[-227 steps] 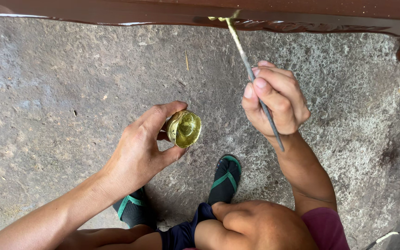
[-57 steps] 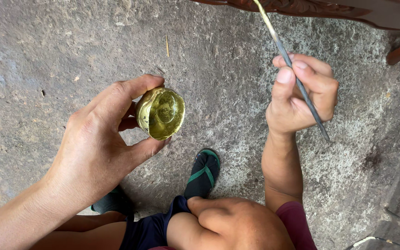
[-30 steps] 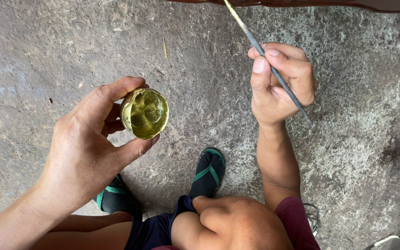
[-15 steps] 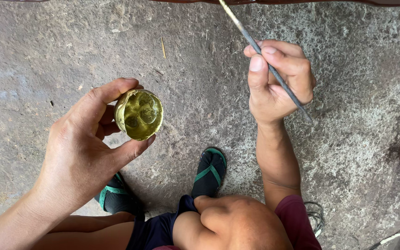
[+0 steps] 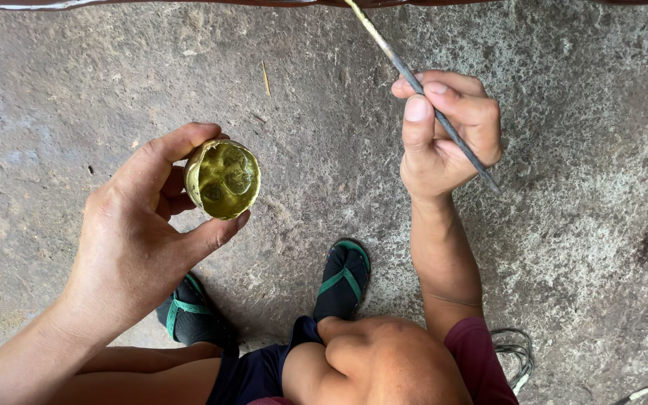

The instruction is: The person is painting the carved details on the edge of a wooden chair with gold paint. They hold a small container of paint in one hand and a brush in the other, repeatedly dipping the brush and applying paint to the chair's ornate carvings.

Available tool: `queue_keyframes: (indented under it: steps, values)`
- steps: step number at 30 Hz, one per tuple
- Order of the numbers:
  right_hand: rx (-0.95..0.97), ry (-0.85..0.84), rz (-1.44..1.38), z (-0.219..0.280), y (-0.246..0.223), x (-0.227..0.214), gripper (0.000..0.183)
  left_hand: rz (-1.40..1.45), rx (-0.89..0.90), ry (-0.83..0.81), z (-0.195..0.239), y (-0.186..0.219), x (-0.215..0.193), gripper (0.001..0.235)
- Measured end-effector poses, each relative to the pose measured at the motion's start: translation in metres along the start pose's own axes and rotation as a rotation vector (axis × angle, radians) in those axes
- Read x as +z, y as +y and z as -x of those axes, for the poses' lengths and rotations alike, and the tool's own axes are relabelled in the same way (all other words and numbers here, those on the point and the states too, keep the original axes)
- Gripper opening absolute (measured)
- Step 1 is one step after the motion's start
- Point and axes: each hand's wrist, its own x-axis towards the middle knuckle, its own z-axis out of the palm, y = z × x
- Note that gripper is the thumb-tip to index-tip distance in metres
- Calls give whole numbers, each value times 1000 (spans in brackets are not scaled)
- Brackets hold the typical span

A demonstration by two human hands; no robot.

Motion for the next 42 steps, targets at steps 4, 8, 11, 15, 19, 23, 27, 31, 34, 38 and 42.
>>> queue_keyframes:
  steps: [4, 8, 11, 15, 19, 23, 27, 31, 34, 38, 42]
  values:
    - [-14, -29, 8, -4, 0, 3, 16, 2, 21, -1, 0, -1, 0, 72]
    - [-51, -27, 16, -10, 2, 5, 16, -5, -7, -9, -1, -1, -1, 73]
    - [-32, 13, 22, -11, 2, 4, 16, 32, -13, -4, 0, -1, 1, 72]
    - [-50, 10, -3, -8, 0, 2, 15, 32, -17, -1, -1, 0, 0, 72]
    - [-20, -4, -2, -6, 0, 3, 15, 51, -35, -15, -2, 1, 0, 72]
    - [38, 81, -6, -9, 3, 3, 17, 74, -36, -15, -1, 0, 0, 72]
    - [-16, 83, -83, -8, -1, 3, 16, 78, -50, -9, -1, 0, 1, 72]
    - [-11, 52, -57, -6, 0, 6, 17, 43, -51, -23, -4, 1, 1, 73]
    - [14, 74, -153, -9, 5, 9, 17, 62, -19, -19, -4, -2, 2, 72]
    - [-28, 85, -216, -10, -13, -2, 16, -77, 96, 10, -8, -12, 7, 71]
    - [123, -55, -247, 6, -62, -15, 18, -12, 114, 30, -17, -20, 16, 71]
